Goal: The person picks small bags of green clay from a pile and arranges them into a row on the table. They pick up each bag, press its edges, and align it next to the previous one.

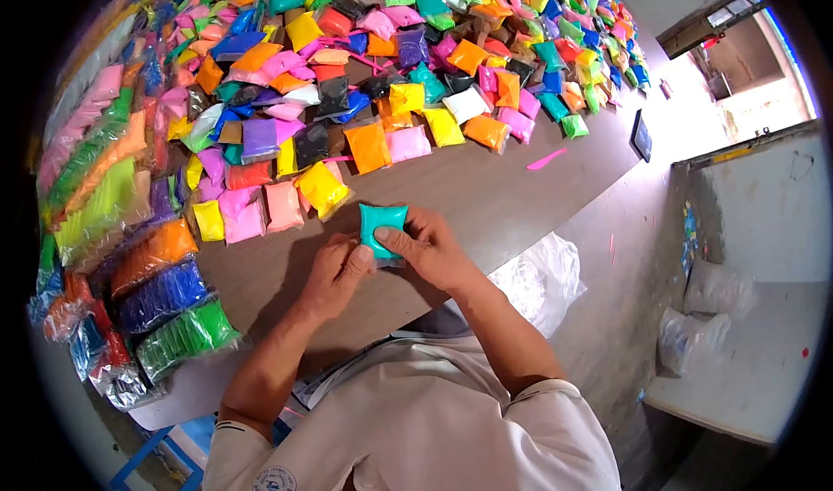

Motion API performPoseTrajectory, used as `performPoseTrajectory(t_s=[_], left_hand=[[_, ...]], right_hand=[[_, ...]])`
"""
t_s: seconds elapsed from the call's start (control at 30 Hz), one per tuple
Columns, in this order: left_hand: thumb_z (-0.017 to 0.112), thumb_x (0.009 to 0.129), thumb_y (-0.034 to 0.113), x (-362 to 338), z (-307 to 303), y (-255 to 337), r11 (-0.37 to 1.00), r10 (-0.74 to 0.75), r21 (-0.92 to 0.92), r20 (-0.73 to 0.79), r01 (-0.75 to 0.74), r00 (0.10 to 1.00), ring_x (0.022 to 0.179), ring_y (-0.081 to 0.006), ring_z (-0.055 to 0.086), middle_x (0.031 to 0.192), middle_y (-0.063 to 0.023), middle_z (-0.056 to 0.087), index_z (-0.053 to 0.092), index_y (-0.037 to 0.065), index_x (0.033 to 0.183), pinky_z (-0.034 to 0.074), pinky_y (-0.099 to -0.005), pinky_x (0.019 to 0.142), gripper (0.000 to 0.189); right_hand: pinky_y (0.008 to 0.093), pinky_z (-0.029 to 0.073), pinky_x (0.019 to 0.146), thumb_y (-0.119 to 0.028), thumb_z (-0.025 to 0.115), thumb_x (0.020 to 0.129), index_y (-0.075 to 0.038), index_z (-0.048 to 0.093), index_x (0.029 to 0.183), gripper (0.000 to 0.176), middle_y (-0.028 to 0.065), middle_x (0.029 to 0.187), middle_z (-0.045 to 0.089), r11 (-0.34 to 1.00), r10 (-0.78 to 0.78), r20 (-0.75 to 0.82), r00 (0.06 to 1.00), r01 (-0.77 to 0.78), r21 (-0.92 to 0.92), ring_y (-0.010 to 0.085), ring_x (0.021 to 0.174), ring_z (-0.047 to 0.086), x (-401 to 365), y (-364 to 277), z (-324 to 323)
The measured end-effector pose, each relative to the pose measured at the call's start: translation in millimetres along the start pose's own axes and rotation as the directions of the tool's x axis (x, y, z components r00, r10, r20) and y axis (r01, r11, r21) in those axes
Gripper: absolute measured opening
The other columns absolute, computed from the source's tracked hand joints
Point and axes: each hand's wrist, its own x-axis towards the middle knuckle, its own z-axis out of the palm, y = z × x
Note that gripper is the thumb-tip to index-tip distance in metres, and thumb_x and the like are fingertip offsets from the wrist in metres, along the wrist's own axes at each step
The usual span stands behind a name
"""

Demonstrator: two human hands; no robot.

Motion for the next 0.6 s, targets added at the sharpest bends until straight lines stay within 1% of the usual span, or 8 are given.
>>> performPoseTrajectory(t_s=[0.03,0.13,0.23,0.33,0.43,0.47,0.57,0.6], left_hand=[[0.045,0.102,0.042,-0.8,-0.8,-1.7,0.998,-0.041,-0.050,0.004,0.041,0.999,0.076,-0.0358,0.060,0.079,-0.0163,0.062,0.061,0.001,0.082,0.045,-0.0435,0.071,0.049],[0.045,0.103,0.042,1.4,-1.7,2.0,0.997,-0.033,-0.076,-0.014,0.032,0.999,0.074,-0.0343,0.060,0.078,-0.0151,0.061,0.060,0.001,0.078,0.044,-0.0430,0.070,0.050],[0.047,0.102,0.039,4.1,-1.6,3.3,0.999,0.016,-0.043,0.037,-0.015,0.999,0.076,-0.0349,0.060,0.077,-0.0150,0.061,0.060,0.001,0.079,0.044,-0.0422,0.073,0.046],[0.050,0.101,0.034,2.8,3.0,-3.9,0.983,0.150,0.100,0.017,-0.151,0.989,0.077,-0.0360,0.059,0.078,-0.0151,0.061,0.060,0.002,0.082,0.043,-0.0421,0.074,0.039],[0.052,0.100,0.032,2.0,3.2,-2.9,0.981,0.154,0.117,-0.003,-0.153,0.988,0.077,-0.0366,0.059,0.079,-0.0153,0.061,0.060,0.002,0.083,0.043,-0.0427,0.074,0.036],[0.053,0.100,0.032,1.3,5.0,-6.7,0.979,0.167,0.126,-0.024,-0.163,0.986,0.076,-0.0356,0.059,0.078,-0.0149,0.061,0.060,0.002,0.083,0.043,-0.0425,0.073,0.035],[0.057,0.097,0.028,0.4,4.2,-6.3,0.970,0.170,0.177,0.013,-0.169,0.985,0.076,-0.0338,0.059,0.079,-0.0134,0.062,0.060,0.002,0.081,0.043,-0.0417,0.073,0.030],[0.059,0.096,0.027,0.5,5.4,-4.9,0.967,0.167,0.193,0.006,-0.165,0.986,0.077,-0.0325,0.059,0.079,-0.0116,0.062,0.061,0.003,0.081,0.043,-0.0413,0.074,0.028]], right_hand=[[0.0231,0.045,0.070,-0.031,0.064,0.098,-0.003,0.062,0.104,0.028,-0.0024,0.090,0.061,0.999,0.034,-0.013,0.999,-0.034,0.029,0.0045,0.083,0.053,0.6,-2.0,0.5],[0.0236,0.046,0.070,-0.031,0.063,0.099,-0.003,0.062,0.104,0.028,-0.0029,0.089,0.061,0.990,0.143,0.033,0.989,-0.142,-0.009,0.0047,0.082,0.053,-1.5,-13.5,-2.6],[0.0236,0.045,0.069,-0.029,0.064,0.099,-0.003,0.062,0.102,0.026,-0.0033,0.088,0.061,0.996,0.067,-0.030,0.997,-0.069,-0.058,0.0043,0.081,0.052,-3.5,-17.4,7.9],[0.0235,0.045,0.068,-0.029,0.064,0.099,-0.002,0.064,0.099,0.026,-0.0036,0.086,0.061,0.989,-0.055,0.009,0.998,0.056,-0.134,0.0041,0.079,0.051,-2.0,-6.4,2.2],[0.0235,0.044,0.067,-0.028,0.064,0.099,-0.002,0.064,0.096,0.026,-0.0044,0.084,0.060,0.987,-0.062,-0.023,0.998,0.058,-0.150,0.0041,0.078,0.049,-3.6,-7.3,5.4],[0.0234,0.044,0.067,-0.027,0.064,0.099,-0.002,0.065,0.095,0.026,-0.0046,0.083,0.059,0.985,-0.066,-0.035,0.997,0.060,-0.159,0.0041,0.078,0.049,-3.5,-8.4,5.1],[0.0235,0.044,0.067,-0.026,0.064,0.099,-0.001,0.065,0.096,0.025,-0.0050,0.083,0.058,0.975,-0.001,-0.062,0.998,-0.013,-0.220,0.0041,0.078,0.049,-6.2,-13.2,-1.4],[0.0238,0.044,0.067,-0.026,0.063,0.099,-0.001,0.065,0.096,0.025,-0.0048,0.083,0.059,0.985,-0.009,-0.109,0.994,-0.010,-0.173,0.0041,0.078,0.049,-4.7,-16.8,-2.3]])
